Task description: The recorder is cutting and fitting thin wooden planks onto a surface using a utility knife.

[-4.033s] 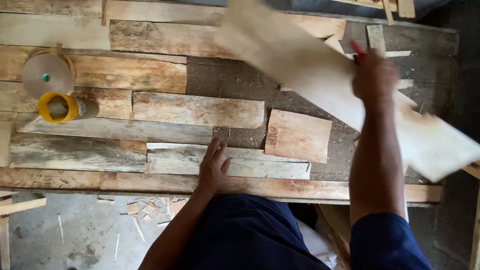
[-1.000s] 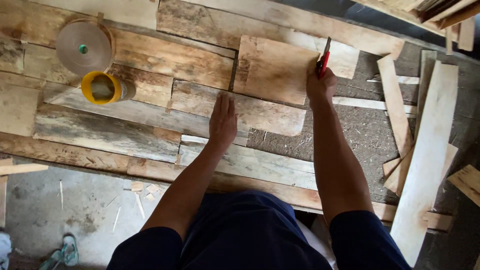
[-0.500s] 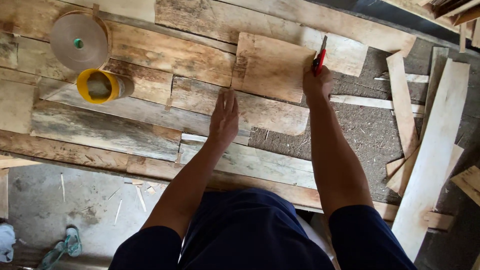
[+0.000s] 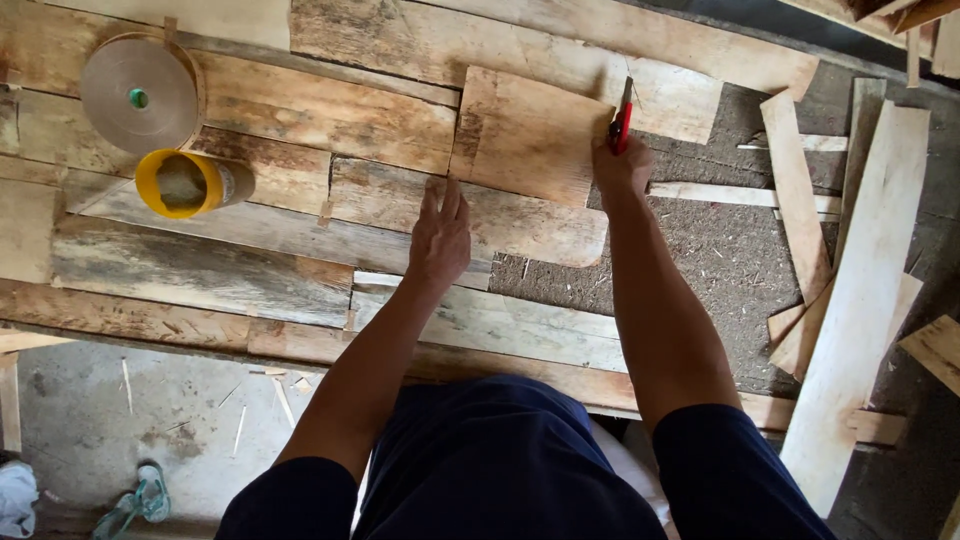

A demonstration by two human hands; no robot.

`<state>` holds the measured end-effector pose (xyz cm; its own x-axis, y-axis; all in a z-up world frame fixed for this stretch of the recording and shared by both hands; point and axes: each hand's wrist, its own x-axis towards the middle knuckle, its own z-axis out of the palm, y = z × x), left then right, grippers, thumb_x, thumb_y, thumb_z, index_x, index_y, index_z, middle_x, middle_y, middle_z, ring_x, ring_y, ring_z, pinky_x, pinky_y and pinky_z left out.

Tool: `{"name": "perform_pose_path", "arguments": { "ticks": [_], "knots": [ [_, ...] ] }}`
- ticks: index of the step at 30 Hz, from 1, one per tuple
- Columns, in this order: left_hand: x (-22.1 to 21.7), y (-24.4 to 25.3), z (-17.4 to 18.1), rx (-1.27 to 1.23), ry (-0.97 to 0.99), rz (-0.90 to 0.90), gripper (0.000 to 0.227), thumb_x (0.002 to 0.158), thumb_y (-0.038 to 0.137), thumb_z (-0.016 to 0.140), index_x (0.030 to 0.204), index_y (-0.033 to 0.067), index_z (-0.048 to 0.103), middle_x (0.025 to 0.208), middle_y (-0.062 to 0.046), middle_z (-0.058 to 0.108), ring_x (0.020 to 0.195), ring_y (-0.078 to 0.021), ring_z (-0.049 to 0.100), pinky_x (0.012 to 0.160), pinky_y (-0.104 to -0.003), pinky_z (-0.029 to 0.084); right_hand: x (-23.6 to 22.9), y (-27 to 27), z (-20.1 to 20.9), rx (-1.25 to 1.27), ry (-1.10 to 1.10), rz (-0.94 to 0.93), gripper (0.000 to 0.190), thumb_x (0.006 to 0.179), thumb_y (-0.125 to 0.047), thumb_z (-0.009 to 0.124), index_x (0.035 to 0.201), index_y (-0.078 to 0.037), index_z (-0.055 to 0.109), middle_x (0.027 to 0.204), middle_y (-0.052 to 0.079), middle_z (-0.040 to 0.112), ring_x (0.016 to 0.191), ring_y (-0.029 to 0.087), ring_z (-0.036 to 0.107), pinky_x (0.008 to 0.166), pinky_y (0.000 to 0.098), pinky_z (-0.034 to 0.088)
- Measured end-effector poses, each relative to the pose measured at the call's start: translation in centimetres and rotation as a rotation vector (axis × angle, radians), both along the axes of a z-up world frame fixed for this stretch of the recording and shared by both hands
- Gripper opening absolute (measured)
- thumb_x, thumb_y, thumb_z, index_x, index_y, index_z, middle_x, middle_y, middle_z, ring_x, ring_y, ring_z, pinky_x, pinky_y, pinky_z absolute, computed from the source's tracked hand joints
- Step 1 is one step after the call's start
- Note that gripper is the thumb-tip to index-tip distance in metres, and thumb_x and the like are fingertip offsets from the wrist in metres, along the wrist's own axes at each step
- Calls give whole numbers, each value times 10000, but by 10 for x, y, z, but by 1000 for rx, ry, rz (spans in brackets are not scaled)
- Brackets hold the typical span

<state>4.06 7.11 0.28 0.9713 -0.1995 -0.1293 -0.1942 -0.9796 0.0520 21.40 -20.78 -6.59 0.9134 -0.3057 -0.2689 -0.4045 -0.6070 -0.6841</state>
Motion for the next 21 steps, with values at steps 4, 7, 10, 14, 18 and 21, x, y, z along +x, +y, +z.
{"name": "perform_pose_path", "arguments": {
  "ticks": [4,7,10,14,18,21],
  "knots": [
    [-1,-1,-5,-135,33,80,633,857,165,674,1401,-119,519,1586,-282,345,1403,-545,363,1114,-471,455,0,1,3,-26,25,0,316,878,-358,812,842,-58,718,726,56,701,639,140,607,602,352,499],
    [0,-1,2,-268,20,136,665,858,125,686,1456,-83,482,1589,-258,342,1415,-546,357,1056,-474,532,1,4,4,-9,50,-11,316,897,-361,811,856,-61,719,717,59,689,623,137,592,572,354,485],
    [2,0,2,-231,60,124,687,858,102,677,1468,-108,439,1582,-295,323,1392,-564,355,1018,-472,547,3,10,18,98,125,-71,257,902,-347,794,893,-101,720,720,13,685,598,108,596,512,324,486],
    [0,0,-2,-216,34,103,693,857,125,683,1463,-107,441,1573,-293,326,1387,-561,357,1041,-473,536,4,14,29,151,207,-90,200,918,-326,770,911,-132,721,720,-25,678,580,80,594,465,284,490],
    [-3,1,-9,-221,-41,92,707,861,132,688,1483,-93,439,1594,-271,326,1414,-543,348,1078,-472,525,5,11,20,127,161,-67,250,921,-347,787,891,-109,717,712,-2,668,574,95,592,476,294,480],
    [0,-1,4,-197,48,108,719,866,140,678,1495,-93,421,1592,-272,317,1420,-554,331,1063,-472,510,5,16,31,112,145,-70,267,904,-357,796,893,-102,717,714,2,670,579,110,600,489,308,487]
  ]
}}
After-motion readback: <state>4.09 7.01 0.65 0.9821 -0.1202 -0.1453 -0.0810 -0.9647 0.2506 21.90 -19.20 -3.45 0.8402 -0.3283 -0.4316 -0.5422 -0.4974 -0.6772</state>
